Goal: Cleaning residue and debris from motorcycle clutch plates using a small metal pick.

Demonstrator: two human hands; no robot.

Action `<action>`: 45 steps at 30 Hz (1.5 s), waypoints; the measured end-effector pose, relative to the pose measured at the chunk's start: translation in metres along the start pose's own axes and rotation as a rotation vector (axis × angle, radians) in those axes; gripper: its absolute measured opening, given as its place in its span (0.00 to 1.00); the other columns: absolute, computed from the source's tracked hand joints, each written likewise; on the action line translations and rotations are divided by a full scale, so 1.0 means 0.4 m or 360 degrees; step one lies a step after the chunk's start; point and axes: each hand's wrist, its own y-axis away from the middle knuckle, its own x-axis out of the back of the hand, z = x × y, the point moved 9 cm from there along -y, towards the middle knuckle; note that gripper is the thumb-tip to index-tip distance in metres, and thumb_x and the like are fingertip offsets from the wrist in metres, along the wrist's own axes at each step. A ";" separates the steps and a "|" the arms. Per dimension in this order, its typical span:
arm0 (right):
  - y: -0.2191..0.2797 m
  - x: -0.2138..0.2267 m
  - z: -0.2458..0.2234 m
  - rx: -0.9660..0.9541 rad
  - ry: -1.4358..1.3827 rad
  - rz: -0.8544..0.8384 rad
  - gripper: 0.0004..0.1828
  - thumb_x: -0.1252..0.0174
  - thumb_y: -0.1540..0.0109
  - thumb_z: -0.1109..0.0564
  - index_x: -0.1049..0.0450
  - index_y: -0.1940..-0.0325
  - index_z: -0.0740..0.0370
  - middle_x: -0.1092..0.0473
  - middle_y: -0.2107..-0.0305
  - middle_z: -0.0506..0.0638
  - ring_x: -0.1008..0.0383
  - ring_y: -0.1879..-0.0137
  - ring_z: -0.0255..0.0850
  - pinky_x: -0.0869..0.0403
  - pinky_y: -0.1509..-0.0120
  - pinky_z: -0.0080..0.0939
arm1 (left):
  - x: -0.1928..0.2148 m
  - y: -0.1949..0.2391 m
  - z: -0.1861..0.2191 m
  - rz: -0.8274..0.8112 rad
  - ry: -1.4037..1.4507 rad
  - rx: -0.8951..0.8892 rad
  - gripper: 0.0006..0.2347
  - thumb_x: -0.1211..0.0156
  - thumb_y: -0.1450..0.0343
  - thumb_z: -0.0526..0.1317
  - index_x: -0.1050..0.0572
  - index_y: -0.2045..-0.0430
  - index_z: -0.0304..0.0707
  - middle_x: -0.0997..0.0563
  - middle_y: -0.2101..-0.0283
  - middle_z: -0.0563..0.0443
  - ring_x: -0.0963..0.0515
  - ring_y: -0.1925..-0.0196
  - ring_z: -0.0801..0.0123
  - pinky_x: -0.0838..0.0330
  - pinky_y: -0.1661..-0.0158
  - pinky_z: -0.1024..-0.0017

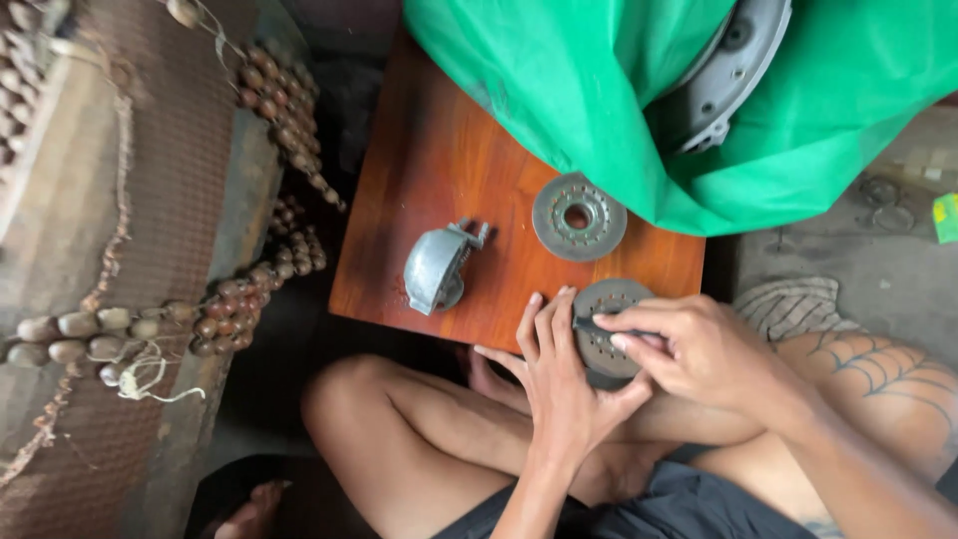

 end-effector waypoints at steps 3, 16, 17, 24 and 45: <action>0.013 0.000 0.010 -0.0124 0.0014 0.0028 0.17 0.37 0.47 0.58 0.15 0.55 0.51 0.18 0.76 0.45 0.29 0.83 0.42 0.30 0.76 0.43 | 0.012 -0.001 0.010 0.0052 0.0052 -0.0010 0.42 0.27 0.46 0.52 0.37 0.39 0.29 0.28 0.38 0.41 0.36 0.34 0.43 0.61 0.40 0.29; 0.060 -0.032 -0.010 -0.0169 0.0233 0.0005 0.15 0.38 0.47 0.53 0.15 0.58 0.45 0.21 0.79 0.44 0.25 0.80 0.46 0.30 0.74 0.46 | -0.012 0.046 -0.015 -0.0115 -0.0074 0.0042 0.43 0.31 0.46 0.57 0.37 0.37 0.30 0.32 0.34 0.39 0.40 0.30 0.42 0.77 0.45 0.15; 0.043 -0.014 -0.014 -0.0201 0.0302 0.0082 0.16 0.40 0.46 0.53 0.15 0.56 0.44 0.19 0.75 0.46 0.22 0.77 0.48 0.28 0.73 0.48 | -0.015 0.023 -0.009 -0.0089 -0.0068 0.0020 0.44 0.31 0.46 0.57 0.37 0.37 0.30 0.32 0.34 0.40 0.40 0.30 0.43 0.77 0.45 0.14; 0.064 -0.018 -0.027 -0.0333 0.0534 0.0071 0.17 0.45 0.41 0.49 0.19 0.49 0.41 0.19 0.65 0.44 0.20 0.66 0.54 0.24 0.63 0.55 | -0.011 -0.004 -0.007 -0.0025 -0.0047 -0.0045 0.44 0.31 0.44 0.57 0.39 0.36 0.31 0.33 0.33 0.41 0.42 0.28 0.44 0.78 0.46 0.13; 0.106 -0.061 0.033 -0.0379 0.0525 0.0065 0.09 0.48 0.36 0.40 0.22 0.57 0.33 0.28 0.77 0.44 0.20 0.65 0.48 0.19 0.62 0.52 | 0.029 0.028 0.031 0.0278 0.0015 -0.0049 0.38 0.35 0.47 0.50 0.33 0.40 0.38 0.27 0.42 0.50 0.35 0.33 0.50 0.47 0.45 0.32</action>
